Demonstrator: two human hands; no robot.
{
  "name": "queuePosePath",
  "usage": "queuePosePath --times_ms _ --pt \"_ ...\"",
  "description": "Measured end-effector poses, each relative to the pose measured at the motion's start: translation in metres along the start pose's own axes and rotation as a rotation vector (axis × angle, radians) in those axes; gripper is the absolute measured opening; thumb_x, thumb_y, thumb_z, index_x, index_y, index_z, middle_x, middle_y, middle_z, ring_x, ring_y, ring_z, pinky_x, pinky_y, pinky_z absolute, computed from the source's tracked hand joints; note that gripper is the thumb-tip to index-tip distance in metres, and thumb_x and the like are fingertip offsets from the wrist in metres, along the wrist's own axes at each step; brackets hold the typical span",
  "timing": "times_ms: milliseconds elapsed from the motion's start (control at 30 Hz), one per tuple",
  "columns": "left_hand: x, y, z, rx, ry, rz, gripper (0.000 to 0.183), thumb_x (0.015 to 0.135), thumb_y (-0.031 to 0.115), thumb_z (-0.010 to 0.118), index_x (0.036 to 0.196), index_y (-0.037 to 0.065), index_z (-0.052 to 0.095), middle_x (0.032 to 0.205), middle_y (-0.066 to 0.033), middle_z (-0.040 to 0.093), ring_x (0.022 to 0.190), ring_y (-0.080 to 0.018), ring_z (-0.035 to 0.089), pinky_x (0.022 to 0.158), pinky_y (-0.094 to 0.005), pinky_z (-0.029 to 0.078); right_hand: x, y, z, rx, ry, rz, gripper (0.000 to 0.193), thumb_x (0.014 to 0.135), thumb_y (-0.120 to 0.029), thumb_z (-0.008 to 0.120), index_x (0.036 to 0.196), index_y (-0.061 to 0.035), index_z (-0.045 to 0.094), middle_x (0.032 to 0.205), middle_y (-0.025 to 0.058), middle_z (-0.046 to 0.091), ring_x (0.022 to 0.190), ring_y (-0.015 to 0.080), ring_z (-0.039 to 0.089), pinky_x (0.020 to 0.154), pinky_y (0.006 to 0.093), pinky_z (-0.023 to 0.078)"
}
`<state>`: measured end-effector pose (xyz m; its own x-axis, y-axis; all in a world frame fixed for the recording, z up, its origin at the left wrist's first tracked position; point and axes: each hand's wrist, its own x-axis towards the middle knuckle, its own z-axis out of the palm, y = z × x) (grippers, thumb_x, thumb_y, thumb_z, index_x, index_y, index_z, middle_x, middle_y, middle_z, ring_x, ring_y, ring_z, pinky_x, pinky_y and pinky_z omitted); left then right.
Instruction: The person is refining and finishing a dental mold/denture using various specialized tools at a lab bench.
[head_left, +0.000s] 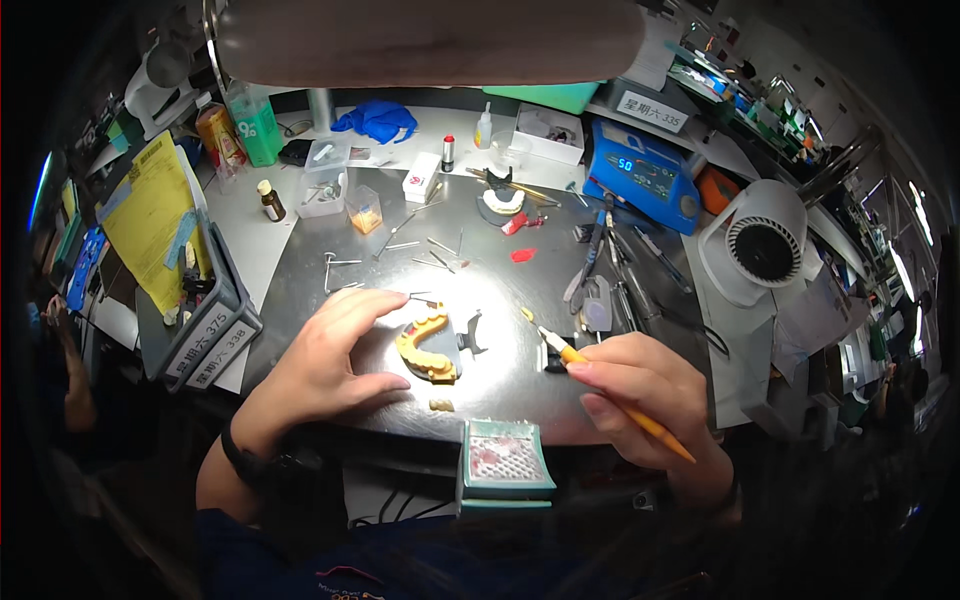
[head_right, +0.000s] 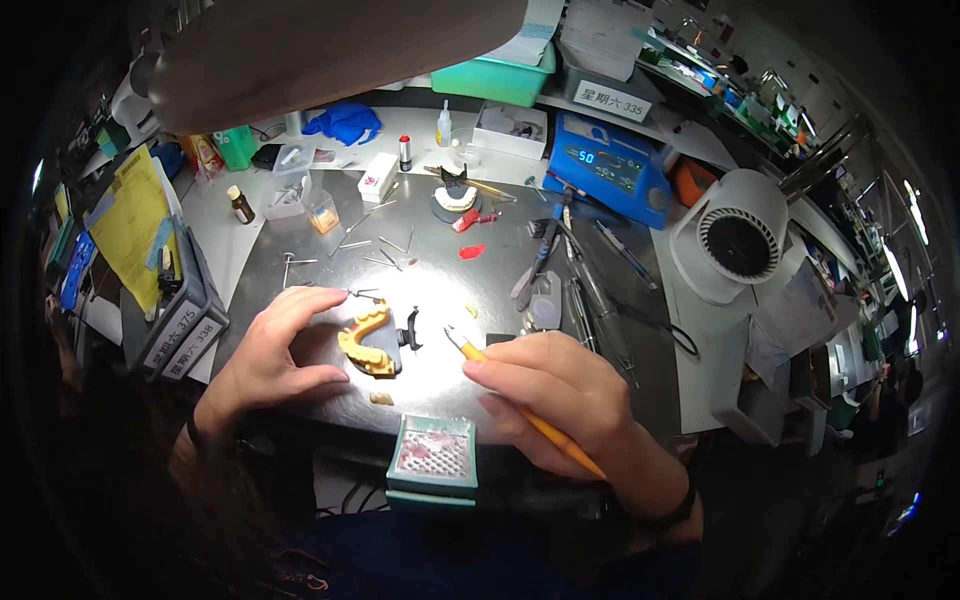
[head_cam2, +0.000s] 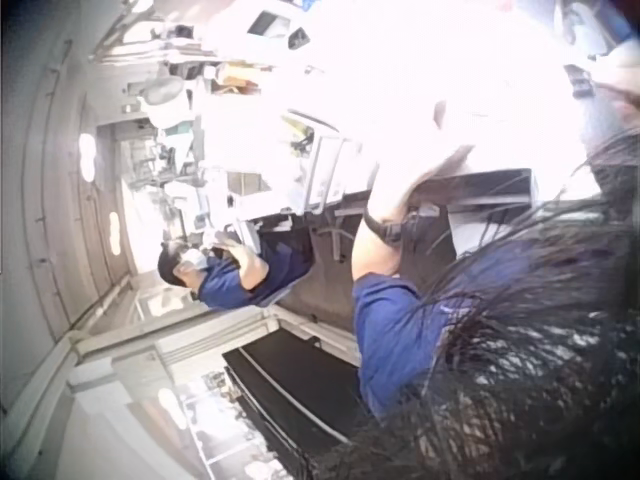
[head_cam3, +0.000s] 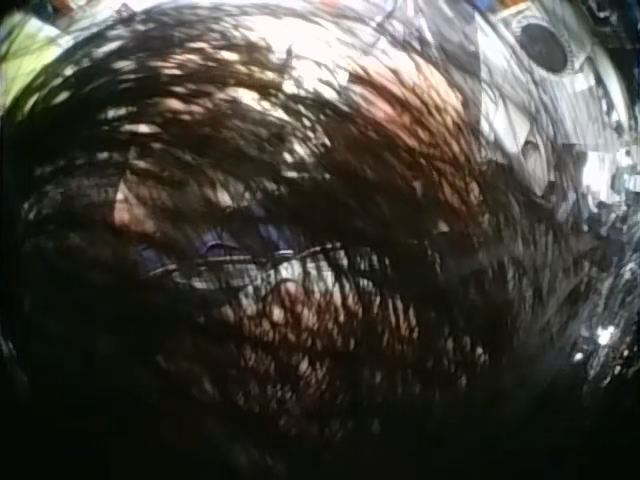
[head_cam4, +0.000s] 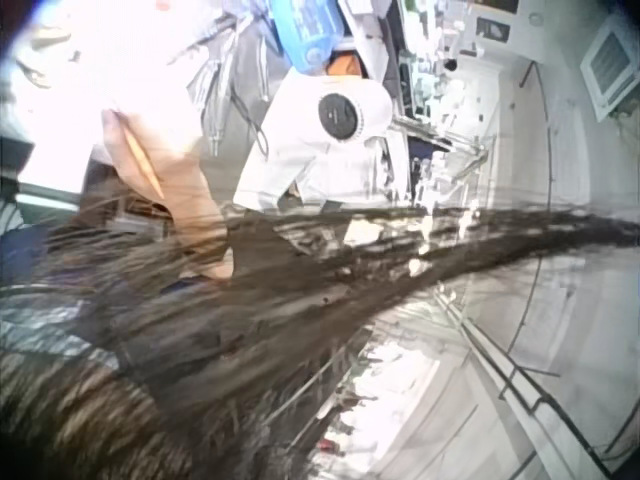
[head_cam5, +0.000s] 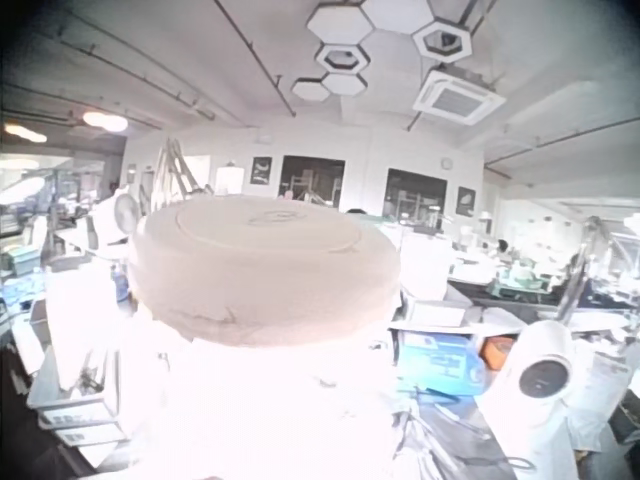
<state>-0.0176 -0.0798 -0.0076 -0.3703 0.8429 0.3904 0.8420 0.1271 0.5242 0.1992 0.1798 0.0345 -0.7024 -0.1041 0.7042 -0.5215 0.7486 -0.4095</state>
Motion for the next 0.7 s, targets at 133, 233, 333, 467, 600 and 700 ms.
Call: queuePosePath --times_ms 133,233,333,467,600,700 --pt "0.016 0.003 -0.002 -0.094 -0.077 0.059 0.06 0.069 0.016 0.09 0.122 0.002 0.065 0.122 -0.0181 0.064 0.115 -0.0359 0.059 0.098 -0.041 0.048 0.018 0.018 0.017 0.039 -0.045 -0.016 0.026 0.075 0.005 0.08 0.097 -0.0017 0.069 0.086 0.0105 0.067 0.073 0.0262 0.066 0.065 0.0352 0.053" --pt "0.004 0.009 0.003 0.005 -0.07 0.087 0.025 0.073 0.013 0.086 0.093 0.006 0.072 0.085 -0.0075 0.061 0.08 -0.0282 0.059 0.072 -0.0387 0.049 0.027 0.031 0.03 -0.035 -0.101 -0.038 0.029 0.076 0.002 0.081 0.102 -0.0021 0.07 0.089 0.0105 0.066 0.075 0.0256 0.066 0.068 0.0347 0.052" --pt "-0.018 0.024 0.023 -0.013 -0.068 0.017 0.023 0.075 0.013 0.085 0.093 0.005 0.074 0.08 -0.005 0.061 0.073 -0.024 0.06 0.068 -0.0368 0.048 0.032 0.04 0.039 -0.032 -0.155 -0.08 0.03 0.076 0.001 0.08 0.104 -0.0012 0.07 0.091 0.0106 0.066 0.076 0.0256 0.065 0.068 0.0349 0.052" --pt "-0.025 0.033 0.043 0.028 -0.028 -0.046 0.023 0.076 0.012 0.085 0.095 0.005 0.076 0.079 -0.004 0.061 0.072 -0.0218 0.059 0.066 -0.0352 0.046 0.032 0.042 0.037 -0.003 -0.201 -0.083 0.031 0.076 0.001 0.08 0.106 -0.0005 0.07 0.091 0.0104 0.066 0.076 0.0253 0.066 0.068 0.0348 0.052" --pt "-0.026 0.032 0.058 0.017 0.07 0.004 0.02 0.076 0.01 0.084 0.094 0.004 0.077 0.079 -0.0036 0.063 0.071 -0.0209 0.06 0.065 -0.0337 0.045 0.029 0.041 0.036 0.038 -0.195 -0.063 0.031 0.078 0.001 0.079 0.107 -0.0001 0.071 0.092 0.0108 0.067 0.078 0.0254 0.067 0.068 0.0352 0.053" --pt "-0.022 0.039 0.063 -0.094 0.185 0.04 0.019 0.076 0.006 0.084 0.093 0.002 0.077 0.081 -0.0069 0.069 0.067 -0.0212 0.063 0.062 -0.0323 0.047 0.025 0.038 0.035 0.088 -0.178 -0.025 0.031 0.078 0.0 0.08 0.108 0.0005 0.071 0.094 0.0129 0.07 0.08 0.0266 0.069 0.07 0.0356 0.055"
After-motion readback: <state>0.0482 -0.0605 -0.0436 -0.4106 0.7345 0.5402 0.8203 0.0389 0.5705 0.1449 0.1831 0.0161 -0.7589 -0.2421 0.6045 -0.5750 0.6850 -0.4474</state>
